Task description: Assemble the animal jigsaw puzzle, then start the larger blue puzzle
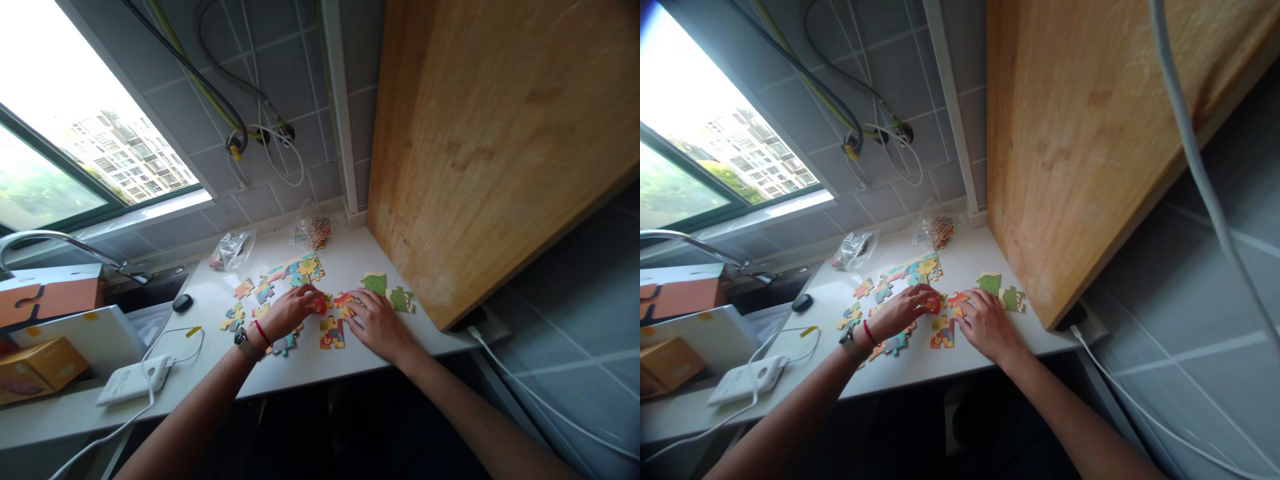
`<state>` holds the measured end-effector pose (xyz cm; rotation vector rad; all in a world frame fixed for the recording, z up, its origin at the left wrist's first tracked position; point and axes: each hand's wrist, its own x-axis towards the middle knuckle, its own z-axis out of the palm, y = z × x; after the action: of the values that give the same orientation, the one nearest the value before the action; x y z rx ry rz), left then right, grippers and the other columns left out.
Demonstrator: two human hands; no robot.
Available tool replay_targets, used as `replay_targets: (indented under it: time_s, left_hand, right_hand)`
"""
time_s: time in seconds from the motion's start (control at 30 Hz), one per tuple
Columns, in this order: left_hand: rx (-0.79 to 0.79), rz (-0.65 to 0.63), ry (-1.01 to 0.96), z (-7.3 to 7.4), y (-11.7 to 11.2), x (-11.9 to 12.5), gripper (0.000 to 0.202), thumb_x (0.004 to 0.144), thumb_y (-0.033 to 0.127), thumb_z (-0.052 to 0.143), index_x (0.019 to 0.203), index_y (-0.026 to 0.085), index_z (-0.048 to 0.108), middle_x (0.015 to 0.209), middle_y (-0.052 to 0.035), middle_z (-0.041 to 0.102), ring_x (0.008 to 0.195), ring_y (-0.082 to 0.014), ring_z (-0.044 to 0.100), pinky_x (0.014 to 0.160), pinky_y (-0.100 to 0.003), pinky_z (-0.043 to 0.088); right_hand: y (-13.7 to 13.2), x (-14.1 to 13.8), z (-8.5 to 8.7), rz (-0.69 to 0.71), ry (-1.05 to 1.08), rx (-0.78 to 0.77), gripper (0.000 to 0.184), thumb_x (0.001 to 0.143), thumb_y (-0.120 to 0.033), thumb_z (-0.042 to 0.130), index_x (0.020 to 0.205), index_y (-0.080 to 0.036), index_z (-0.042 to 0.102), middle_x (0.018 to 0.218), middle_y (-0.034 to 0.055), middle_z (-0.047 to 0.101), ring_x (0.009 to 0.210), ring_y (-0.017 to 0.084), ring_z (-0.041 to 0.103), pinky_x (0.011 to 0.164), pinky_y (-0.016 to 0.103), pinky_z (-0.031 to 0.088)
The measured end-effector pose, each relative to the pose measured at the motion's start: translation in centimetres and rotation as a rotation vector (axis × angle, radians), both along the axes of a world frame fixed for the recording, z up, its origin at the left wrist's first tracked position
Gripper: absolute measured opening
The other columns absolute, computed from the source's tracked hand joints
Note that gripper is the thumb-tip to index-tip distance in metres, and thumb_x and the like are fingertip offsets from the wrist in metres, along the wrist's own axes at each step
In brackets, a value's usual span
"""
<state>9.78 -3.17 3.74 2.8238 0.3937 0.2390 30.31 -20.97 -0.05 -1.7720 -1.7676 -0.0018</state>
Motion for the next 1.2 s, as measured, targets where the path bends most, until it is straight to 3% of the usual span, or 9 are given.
replay_targets:
  time_s: [0.27,0.47,0.6,0.77,0.97,1.03,1.2]
  left_hand:
    - [-0.124,0.202,-0.124,-1.6,-0.1,-1.2,0.042,0.098,0.040,0.071,0.137,0.028,0.058,0.122,-0.0075,0.060,0.087,-0.0190,0.073,0.085,-0.038,0.065]
    - [-0.138,0.268,-0.301,-2.4,-1.0,-0.8,0.039,0.094,0.039,0.077,0.128,0.027,0.064,0.118,-0.0061,0.058,0.102,-0.0218,0.069,0.095,-0.042,0.063]
    - [-0.151,0.295,-0.419,-3.2,-1.2,0.3,0.025,0.096,0.040,0.074,0.115,0.024,0.069,0.112,-0.0058,0.058,0.091,-0.0175,0.068,0.089,-0.039,0.065]
    - [-0.377,0.358,-0.587,-3.3,-1.5,1.3,0.022,0.094,0.044,0.074,0.098,0.022,0.073,0.105,-0.0049,0.060,0.088,-0.0163,0.068,0.072,-0.031,0.067]
    - [-0.590,0.413,-0.690,-2.7,-1.7,3.1,0.020,0.090,0.039,0.078,0.092,0.020,0.072,0.091,-0.0035,0.070,0.081,-0.0175,0.071,0.067,-0.029,0.064]
    - [-0.496,0.401,-0.633,-2.7,-2.0,3.7,0.016,0.093,0.036,0.075,0.089,0.020,0.073,0.090,-0.0028,0.069,0.077,-0.0156,0.069,0.064,-0.026,0.061]
    - [-0.026,0.401,-0.413,-2.8,-2.8,4.2,0.019,0.098,0.026,0.067,0.081,0.021,0.066,0.082,-0.0022,0.065,0.077,-0.0174,0.062,0.073,-0.030,0.054]
  right_hand:
    - [0.0,0.0,-0.1,-0.003,0.000,0.001,0.022,0.094,-0.020,0.067,0.114,-0.022,0.076,0.133,0.0127,0.070,0.129,0.033,0.060,0.109,0.053,0.051]
    - [0.0,0.0,0.2,0.126,0.000,-0.032,0.023,0.097,-0.022,0.065,0.117,-0.022,0.076,0.134,0.0115,0.071,0.128,0.030,0.062,0.115,0.051,0.047]
    - [0.0,0.0,0.5,0.189,-0.015,-0.035,0.025,0.099,-0.021,0.063,0.120,-0.021,0.077,0.132,0.0112,0.072,0.126,0.029,0.064,0.112,0.047,0.051]
    - [-0.1,0.0,0.6,0.186,-0.014,-0.019,0.022,0.098,-0.018,0.064,0.114,-0.021,0.078,0.130,0.0110,0.073,0.124,0.028,0.065,0.109,0.045,0.053]
    - [-0.1,0.0,0.4,0.196,-0.023,-0.015,0.022,0.097,-0.017,0.066,0.116,-0.018,0.078,0.132,0.0119,0.072,0.125,0.029,0.063,0.110,0.048,0.051]
    - [-0.1,0.0,0.5,0.199,-0.024,-0.019,0.020,0.098,-0.018,0.066,0.114,-0.018,0.078,0.130,0.0116,0.072,0.123,0.029,0.063,0.109,0.048,0.052]
    - [-0.1,0.0,0.8,0.199,-0.027,-0.029,0.018,0.099,-0.021,0.065,0.112,-0.019,0.078,0.126,0.0107,0.071,0.117,0.029,0.062,0.105,0.049,0.053]
